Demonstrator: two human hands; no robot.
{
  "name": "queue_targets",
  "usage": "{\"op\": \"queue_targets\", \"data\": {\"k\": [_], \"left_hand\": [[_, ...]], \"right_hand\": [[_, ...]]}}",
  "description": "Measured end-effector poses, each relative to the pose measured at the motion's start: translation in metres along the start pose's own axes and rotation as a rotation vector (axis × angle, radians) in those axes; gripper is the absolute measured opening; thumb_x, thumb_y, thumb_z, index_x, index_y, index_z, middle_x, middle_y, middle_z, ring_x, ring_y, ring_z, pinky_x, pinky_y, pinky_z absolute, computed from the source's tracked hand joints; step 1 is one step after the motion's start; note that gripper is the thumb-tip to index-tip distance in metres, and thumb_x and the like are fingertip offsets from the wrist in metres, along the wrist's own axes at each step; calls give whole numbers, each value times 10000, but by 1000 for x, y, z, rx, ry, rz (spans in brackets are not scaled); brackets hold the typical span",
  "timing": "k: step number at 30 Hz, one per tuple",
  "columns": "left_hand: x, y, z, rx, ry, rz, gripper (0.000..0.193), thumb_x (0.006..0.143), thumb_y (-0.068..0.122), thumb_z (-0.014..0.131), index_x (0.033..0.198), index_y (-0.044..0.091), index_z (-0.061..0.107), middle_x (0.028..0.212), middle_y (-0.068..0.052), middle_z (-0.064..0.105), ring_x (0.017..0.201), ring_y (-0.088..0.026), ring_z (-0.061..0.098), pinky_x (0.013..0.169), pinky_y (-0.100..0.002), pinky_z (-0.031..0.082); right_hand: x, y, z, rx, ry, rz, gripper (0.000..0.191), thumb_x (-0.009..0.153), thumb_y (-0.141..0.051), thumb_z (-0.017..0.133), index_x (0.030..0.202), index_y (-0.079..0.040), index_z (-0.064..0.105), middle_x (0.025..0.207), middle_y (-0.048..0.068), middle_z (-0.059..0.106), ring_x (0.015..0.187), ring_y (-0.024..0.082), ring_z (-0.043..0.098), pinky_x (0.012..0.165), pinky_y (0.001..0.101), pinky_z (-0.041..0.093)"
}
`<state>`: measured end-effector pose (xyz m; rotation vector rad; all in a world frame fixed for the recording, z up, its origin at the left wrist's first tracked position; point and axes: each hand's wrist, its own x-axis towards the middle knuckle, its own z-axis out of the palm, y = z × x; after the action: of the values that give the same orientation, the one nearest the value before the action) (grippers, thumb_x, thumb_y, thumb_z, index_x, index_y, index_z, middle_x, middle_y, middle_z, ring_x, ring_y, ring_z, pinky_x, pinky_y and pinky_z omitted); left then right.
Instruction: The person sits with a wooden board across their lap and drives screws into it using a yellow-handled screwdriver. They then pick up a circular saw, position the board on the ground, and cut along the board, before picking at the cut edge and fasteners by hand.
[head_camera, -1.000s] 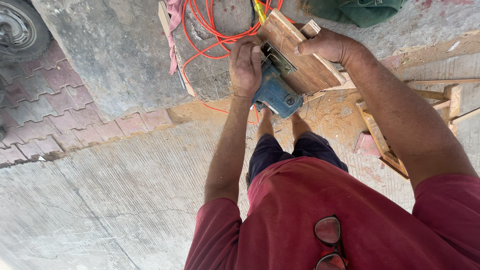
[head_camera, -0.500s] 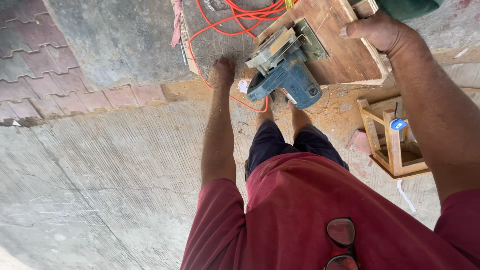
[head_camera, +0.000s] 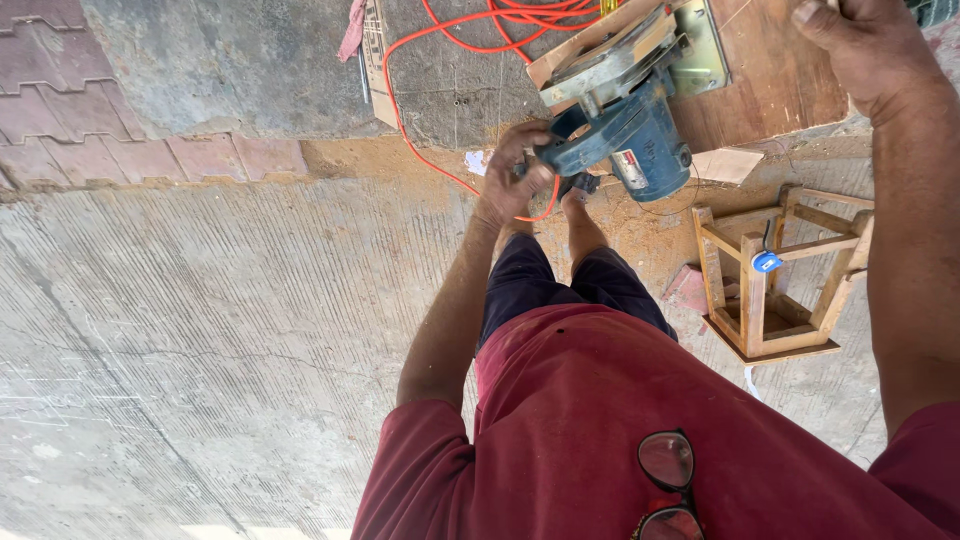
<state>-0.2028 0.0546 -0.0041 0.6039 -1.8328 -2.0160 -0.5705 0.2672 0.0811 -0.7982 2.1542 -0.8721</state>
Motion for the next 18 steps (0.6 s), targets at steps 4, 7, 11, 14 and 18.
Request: {"op": "queue_targets", "data": {"k": [4,7,11,14,18], "left_hand": [[5,2,33,433,38,91,723,713,292,887,1343,87,598,1382,-135,587,1335,-329,528,1127,-484,457],[34,-11,55,536,3,57,562,736,159,839,1271,136,668,1279,-93,669,1273,-322,605,1124,-478,477],[52,-23,67,555,-89,0,500,715,183,850,1188,130,694,1165,-95,692,1161,-325,638,1055,-456,486],[62,-27,79,567,-98,74,491,728,213,856,1182,137,685,1127,-82,692,1142,-312,644,1046,-451,479],[71,-29,90,596,-127,36,529,741,280,908,1199,154,676,1094,-62,679,1137,-299,654,1075,-462,463]], "right_hand": [[-2,-22,2,81,107,263,335,1102,-306,630,1391,-137,617,1350,36,647,1233,179,581,1060,383,470],[-3,-20,4,41,169,493,413,1068,-377,588,1418,-158,574,1444,78,598,1362,243,536,1125,442,390],[8,11,6,20,161,387,416,1121,-364,637,1434,-95,593,1391,116,656,1271,227,623,1066,402,484],[27,44,4,1,144,463,362,1107,-329,662,1389,-102,652,1309,105,694,1150,206,648,990,379,515],[43,72,14,110,161,367,306,1143,-210,689,1397,-40,703,1309,61,735,1179,169,693,1065,331,569]]}}
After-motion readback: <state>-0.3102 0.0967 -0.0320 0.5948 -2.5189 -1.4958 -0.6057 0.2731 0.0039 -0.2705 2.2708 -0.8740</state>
